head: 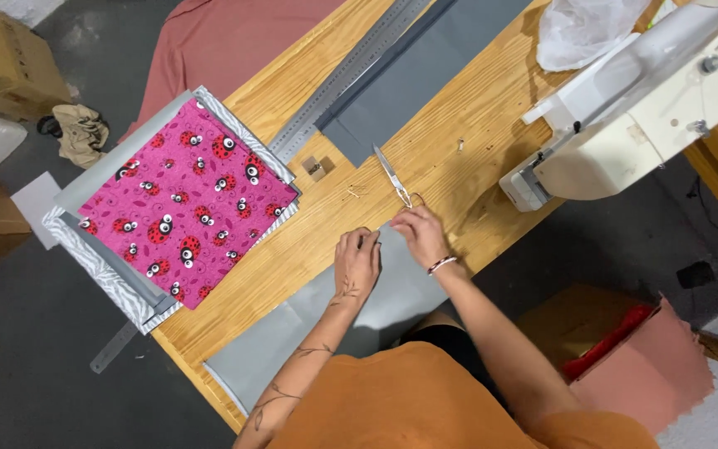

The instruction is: The person aligns a grey fabric piece on a wooden table and secures it with straight pins. They fold the fabric edges, smooth the surface, and place pins along the seams to hold the layers together.

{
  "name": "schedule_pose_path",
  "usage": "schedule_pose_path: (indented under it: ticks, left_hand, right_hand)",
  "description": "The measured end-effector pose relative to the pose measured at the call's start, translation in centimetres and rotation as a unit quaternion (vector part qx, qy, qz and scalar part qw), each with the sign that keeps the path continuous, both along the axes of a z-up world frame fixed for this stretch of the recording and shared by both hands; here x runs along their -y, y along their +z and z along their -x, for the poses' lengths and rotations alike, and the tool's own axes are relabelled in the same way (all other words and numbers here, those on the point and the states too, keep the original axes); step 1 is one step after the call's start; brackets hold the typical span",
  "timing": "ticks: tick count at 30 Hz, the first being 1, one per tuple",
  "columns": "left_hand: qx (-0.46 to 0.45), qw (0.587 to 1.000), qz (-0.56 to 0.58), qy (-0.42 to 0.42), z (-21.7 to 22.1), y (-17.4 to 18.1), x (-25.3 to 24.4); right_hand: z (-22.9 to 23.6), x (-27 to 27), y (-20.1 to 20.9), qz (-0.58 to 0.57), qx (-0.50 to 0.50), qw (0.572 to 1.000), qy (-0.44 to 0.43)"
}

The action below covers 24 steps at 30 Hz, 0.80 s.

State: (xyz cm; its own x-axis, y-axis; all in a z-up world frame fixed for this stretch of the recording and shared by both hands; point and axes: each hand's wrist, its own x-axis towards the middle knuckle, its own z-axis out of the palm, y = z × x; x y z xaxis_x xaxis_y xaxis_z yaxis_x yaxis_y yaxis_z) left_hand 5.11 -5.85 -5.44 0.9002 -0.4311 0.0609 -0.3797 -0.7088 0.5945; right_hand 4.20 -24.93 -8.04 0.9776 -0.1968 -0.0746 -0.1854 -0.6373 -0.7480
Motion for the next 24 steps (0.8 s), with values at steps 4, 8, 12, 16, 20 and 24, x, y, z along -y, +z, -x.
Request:
schedule_pose_path:
  ticks: [4,8,12,16,20,24]
  left_hand:
    - [-0.080,0.996,0.015,0.045,-1.8,-1.0,1.3]
    - [-0.224,0.972,-0.046,0.062,-3.7,-2.2,1.8]
    - [-0.305,0.947,-0.051,0.090,-5.0,1.9,1.9]
    - [-0.313,0.943,-0.052,0.098,-5.6,1.5,1.7]
    - [-0.336,0.934,-0.027,0.117,-5.6,1.6,1.6]
    - [-0.341,0.932,-0.019,0.121,-5.6,3.6,1.7]
  right_hand:
    - [1.2,-2.2,1.2,-0.046,-0.031,0.995,-0.078]
    - [2.3,-3.5,2.3,-0.192,-0.059,0.964,-0.175]
    - [2.0,-3.3,1.9,-0.170,-0.055,0.967,-0.182]
    - [1.9,-3.1,1.5,-0.168,-0.051,0.969,-0.177]
    - [2.1,-3.4,1.6,-0.104,-0.042,0.980,-0.164]
    - [1.8,-3.5,0.9,-0.066,-0.051,0.982,-0.168]
